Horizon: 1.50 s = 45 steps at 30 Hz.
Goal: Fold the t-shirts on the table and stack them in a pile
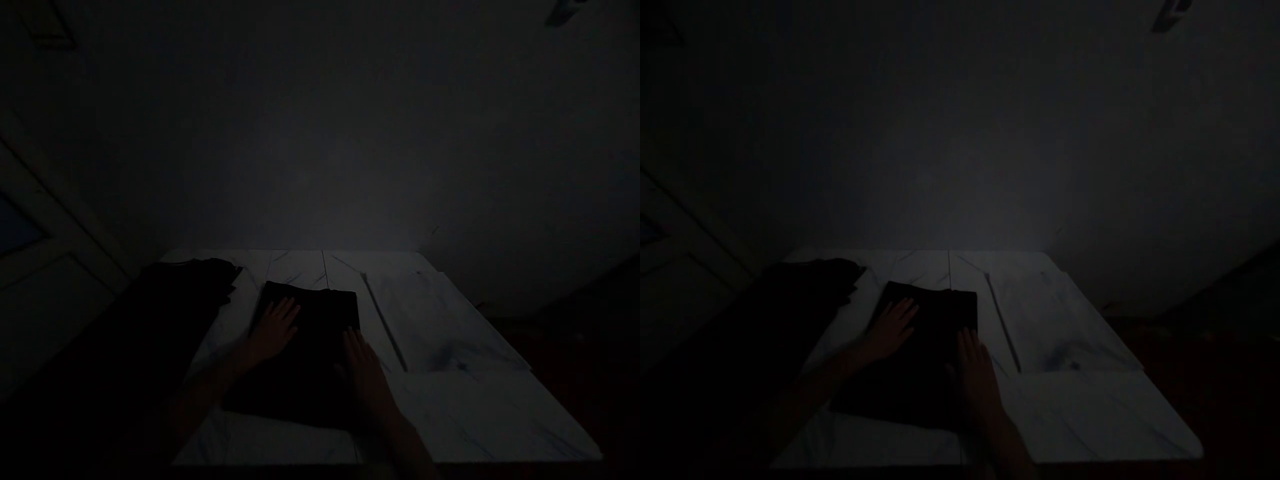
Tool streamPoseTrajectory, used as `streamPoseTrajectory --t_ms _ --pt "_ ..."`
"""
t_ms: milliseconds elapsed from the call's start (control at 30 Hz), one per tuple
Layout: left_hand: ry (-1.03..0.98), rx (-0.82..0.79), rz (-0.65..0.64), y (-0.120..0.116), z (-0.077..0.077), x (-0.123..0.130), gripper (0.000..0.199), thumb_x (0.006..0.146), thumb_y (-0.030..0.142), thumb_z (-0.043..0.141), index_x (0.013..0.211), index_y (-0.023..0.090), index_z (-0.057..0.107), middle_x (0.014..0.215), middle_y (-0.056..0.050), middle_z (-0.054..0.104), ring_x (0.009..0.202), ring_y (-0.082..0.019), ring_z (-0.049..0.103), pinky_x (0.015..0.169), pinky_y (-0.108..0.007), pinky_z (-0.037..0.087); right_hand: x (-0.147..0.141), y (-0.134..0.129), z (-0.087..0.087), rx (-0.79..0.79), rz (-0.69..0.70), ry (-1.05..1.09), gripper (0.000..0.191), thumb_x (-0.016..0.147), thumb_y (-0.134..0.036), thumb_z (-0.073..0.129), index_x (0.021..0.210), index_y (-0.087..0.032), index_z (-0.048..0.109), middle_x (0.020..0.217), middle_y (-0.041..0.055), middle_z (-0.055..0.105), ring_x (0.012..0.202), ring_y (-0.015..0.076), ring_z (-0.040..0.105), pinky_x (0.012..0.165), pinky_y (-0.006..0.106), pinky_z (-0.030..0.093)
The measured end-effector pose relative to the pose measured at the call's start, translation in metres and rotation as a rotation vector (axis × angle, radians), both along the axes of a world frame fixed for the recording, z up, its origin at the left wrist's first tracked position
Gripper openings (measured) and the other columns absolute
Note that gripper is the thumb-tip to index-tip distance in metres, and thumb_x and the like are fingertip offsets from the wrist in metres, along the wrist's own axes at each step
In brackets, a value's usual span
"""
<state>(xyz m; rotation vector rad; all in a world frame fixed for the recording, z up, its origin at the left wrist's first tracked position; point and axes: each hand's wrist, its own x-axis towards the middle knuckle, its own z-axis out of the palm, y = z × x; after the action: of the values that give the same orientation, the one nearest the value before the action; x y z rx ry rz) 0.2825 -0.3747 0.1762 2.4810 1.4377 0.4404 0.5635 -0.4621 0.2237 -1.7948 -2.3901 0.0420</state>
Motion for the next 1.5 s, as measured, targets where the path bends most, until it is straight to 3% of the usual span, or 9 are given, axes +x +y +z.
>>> streamPoseTrajectory --t_ms 133,300,467,633,833,967,1267,1400,1500 --pt "0.036 -0.08 0.148 -0.008 -0.024 -0.045 0.057 0.104 0.045 0.029 0.155 0.02 0.037 0.163 -0.016 0.031 0.151 -0.033 0.029 0.116 -0.065 0.027 -0.002 0.024 -0.007 -0.104 0.013 -0.183 0.065 0.099 -0.048 0.044 0.15 -0.008 0.043 0.158 0.0217 0.036 0.148 0.0371 0.031 0.116 0.061 0.029" --pt "-0.014 0.037 0.209 0.024 -0.014 -0.031 0.058 0.104 0.044 0.031 0.156 0.019 0.033 0.165 -0.015 0.027 0.153 -0.031 0.023 0.12 -0.058 0.024 -0.026 0.083 0.016 -0.007 0.094 -0.223 0.068 0.102 -0.048 0.038 0.157 -0.008 0.031 0.164 0.0193 0.024 0.154 0.0311 0.016 0.121 0.054 0.02" --pt "0.051 -0.043 0.289 0.052 -0.01 -0.021 0.058 0.104 0.041 0.027 0.154 0.014 0.037 0.162 -0.018 0.033 0.15 -0.034 0.029 0.118 -0.064 0.023 -0.032 0.139 0.014 -0.172 0.025 -0.339 0.066 0.103 -0.046 0.035 0.156 -0.005 0.031 0.163 0.0192 0.027 0.152 0.0322 0.021 0.121 0.054 0.02" --pt "0.035 -0.054 0.294 0.057 -0.013 -0.027 0.059 0.104 0.043 0.026 0.156 0.016 0.034 0.164 -0.016 0.031 0.151 -0.033 0.027 0.118 -0.064 0.021 -0.025 0.153 0.002 -0.179 0.071 -0.374 0.067 0.104 -0.048 0.032 0.157 -0.008 0.029 0.165 0.0161 0.023 0.153 0.0322 0.019 0.121 0.055 0.017" --pt "0.047 -0.068 0.343 0.073 -0.009 -0.024 0.058 0.103 0.041 0.03 0.154 0.016 0.038 0.161 -0.017 0.036 0.149 -0.034 0.03 0.117 -0.067 0.019 -0.037 0.18 0.008 -0.163 0.104 -0.355 0.066 0.102 -0.051 0.036 0.155 -0.013 0.035 0.162 0.0161 0.034 0.15 0.0322 0.028 0.12 0.054 0.018" --pt "0.025 0.002 0.253 0.086 -0.007 -0.013 0.057 0.102 0.041 0.031 0.153 0.016 0.039 0.163 -0.013 0.034 0.15 -0.034 0.027 0.119 -0.065 0.018 -0.047 0.197 0.007 -0.147 0.172 -0.343 0.064 0.102 -0.051 0.034 0.158 -0.019 0.031 0.163 0.0126 0.031 0.153 0.0329 0.019 0.12 0.059 0.014" --pt "0.026 0.052 0.25 0.095 -0.028 -0.011 0.057 0.103 0.044 0.028 0.151 0.018 0.044 0.16 -0.012 0.039 0.147 -0.034 0.034 0.117 -0.061 0.021 -0.035 0.216 -0.004 -0.235 0.217 -0.316 0.065 0.103 -0.053 0.03 0.159 -0.02 0.03 0.165 0.0075 0.029 0.153 0.0334 0.019 0.121 0.059 0.017" --pt "0.056 0.022 0.253 0.109 -0.019 -0.011 0.057 0.103 0.043 0.03 0.152 0.017 0.042 0.16 -0.013 0.039 0.147 -0.035 0.034 0.117 -0.062 0.022 -0.039 0.232 0.003 -0.233 0.24 -0.323 0.063 0.103 -0.051 0.03 0.158 -0.02 0.03 0.164 0.0087 0.029 0.152 0.0323 0.021 0.121 0.056 0.019" --pt "0.062 -0.029 0.28 0.107 -0.006 -0.008 0.057 0.102 0.04 0.031 0.153 0.016 0.04 0.161 -0.016 0.037 0.148 -0.035 0.033 0.116 -0.064 0.024 -0.05 0.229 0.013 -0.254 0.214 -0.339 0.064 0.103 -0.049 0.032 0.159 -0.018 0.028 0.165 0.0115 0.026 0.153 0.0339 0.018 0.121 0.057 0.019"
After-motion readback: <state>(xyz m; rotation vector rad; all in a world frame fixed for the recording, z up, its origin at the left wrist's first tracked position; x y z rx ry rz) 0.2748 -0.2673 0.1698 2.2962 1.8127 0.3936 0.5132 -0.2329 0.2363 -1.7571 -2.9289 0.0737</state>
